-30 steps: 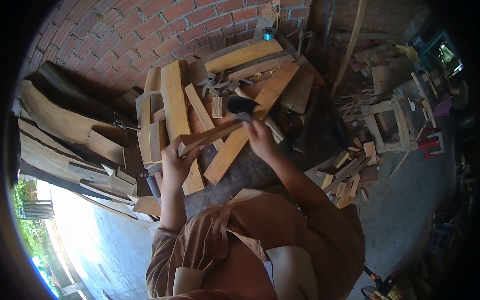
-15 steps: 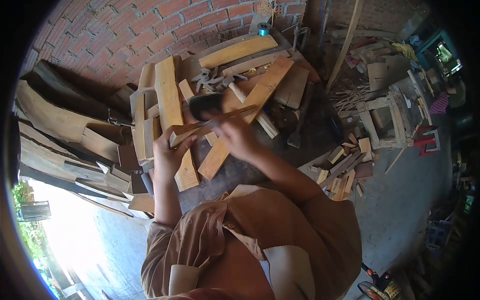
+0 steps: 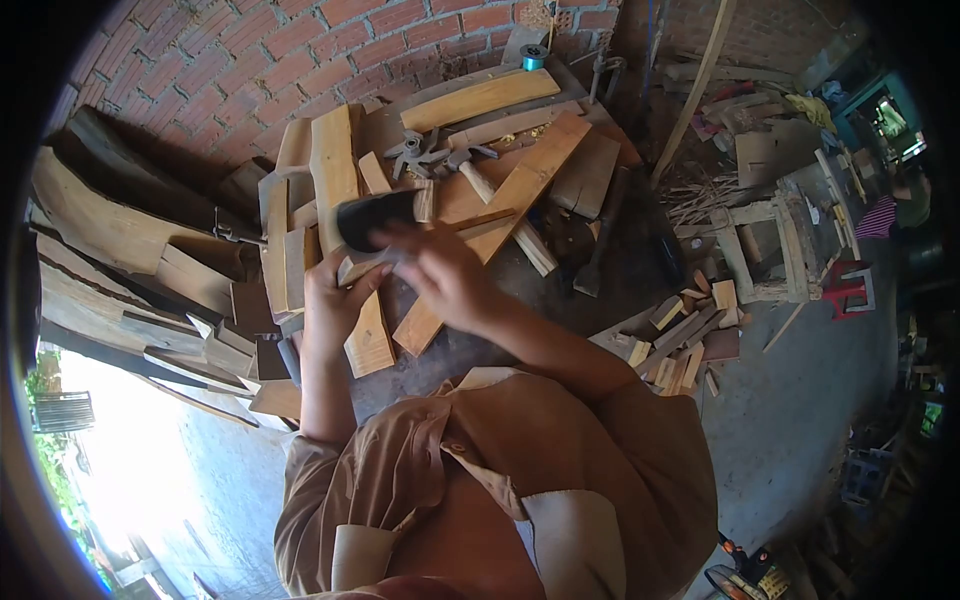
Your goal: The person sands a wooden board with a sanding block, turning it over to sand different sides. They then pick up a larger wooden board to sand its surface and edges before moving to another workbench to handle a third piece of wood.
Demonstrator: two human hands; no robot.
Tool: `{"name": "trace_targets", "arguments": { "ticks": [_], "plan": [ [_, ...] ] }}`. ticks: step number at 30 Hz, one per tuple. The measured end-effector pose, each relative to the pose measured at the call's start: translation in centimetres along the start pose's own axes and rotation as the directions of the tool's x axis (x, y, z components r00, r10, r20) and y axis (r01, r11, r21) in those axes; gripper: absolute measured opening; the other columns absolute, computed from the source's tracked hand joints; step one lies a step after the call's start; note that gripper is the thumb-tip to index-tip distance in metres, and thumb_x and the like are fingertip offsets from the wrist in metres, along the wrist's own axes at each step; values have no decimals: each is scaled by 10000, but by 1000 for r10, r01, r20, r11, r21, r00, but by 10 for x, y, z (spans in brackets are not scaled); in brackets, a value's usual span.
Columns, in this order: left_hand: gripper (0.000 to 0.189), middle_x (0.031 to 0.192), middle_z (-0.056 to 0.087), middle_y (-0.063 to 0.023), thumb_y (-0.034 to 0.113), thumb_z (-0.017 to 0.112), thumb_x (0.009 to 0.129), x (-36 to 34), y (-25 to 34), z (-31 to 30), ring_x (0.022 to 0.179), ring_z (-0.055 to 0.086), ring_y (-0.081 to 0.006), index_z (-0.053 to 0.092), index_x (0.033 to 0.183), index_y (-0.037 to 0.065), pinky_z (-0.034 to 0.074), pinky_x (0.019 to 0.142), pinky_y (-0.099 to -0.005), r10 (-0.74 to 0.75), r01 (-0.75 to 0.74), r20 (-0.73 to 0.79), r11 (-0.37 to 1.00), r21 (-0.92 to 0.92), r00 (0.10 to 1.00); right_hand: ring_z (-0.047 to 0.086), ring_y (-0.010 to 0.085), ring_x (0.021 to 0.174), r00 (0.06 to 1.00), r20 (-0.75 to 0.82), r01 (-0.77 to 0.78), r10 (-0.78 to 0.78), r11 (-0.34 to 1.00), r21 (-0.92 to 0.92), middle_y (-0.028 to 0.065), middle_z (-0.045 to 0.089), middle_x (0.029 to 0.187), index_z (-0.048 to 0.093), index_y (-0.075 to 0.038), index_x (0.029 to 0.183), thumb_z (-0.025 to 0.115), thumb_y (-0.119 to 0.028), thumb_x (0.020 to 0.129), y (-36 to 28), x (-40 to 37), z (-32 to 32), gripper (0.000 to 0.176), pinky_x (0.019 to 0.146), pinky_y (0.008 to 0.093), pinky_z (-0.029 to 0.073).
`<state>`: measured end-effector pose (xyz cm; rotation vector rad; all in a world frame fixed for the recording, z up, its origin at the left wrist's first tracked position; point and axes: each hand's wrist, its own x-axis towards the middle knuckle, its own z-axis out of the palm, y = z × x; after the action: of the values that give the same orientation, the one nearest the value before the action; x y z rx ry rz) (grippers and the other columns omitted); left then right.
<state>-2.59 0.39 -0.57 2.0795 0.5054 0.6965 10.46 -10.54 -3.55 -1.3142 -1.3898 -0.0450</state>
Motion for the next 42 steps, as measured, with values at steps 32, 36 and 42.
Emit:
{"name": "trace_targets", "arguments": {
  "ticks": [32,36,42],
  "plan": [
    [658,1130,514,-114,-47,653,737,-17,-65,-2,1052,523,-215,285,1275,45,483,845,-328,-114,54,-72,822,-567,991,588,324,891,879,-2,-459,477,845,-274,193,584,1050,453,-63,1248,471,-113,887,113,-116,-8,365,758,354,454],
    [521,1069,540,-99,112,638,799,-13,-64,-12,974,560,-211,336,1218,42,505,798,-346,-272,187,-27,728,-660,962,593,322,873,873,-7,-472,488,839,-271,187,588,1042,456,-79,1250,475,-116,888,116,-118,-9,364,739,347,458],
    [616,978,595,-133,512,263,916,-6,-39,-21,846,628,-224,383,1241,3,546,571,-277,-406,361,58,727,-585,912,604,327,801,872,-62,-486,486,839,-245,185,608,954,483,-107,1232,489,-143,889,124,-122,-9,345,677,348,462]
  ]
}}
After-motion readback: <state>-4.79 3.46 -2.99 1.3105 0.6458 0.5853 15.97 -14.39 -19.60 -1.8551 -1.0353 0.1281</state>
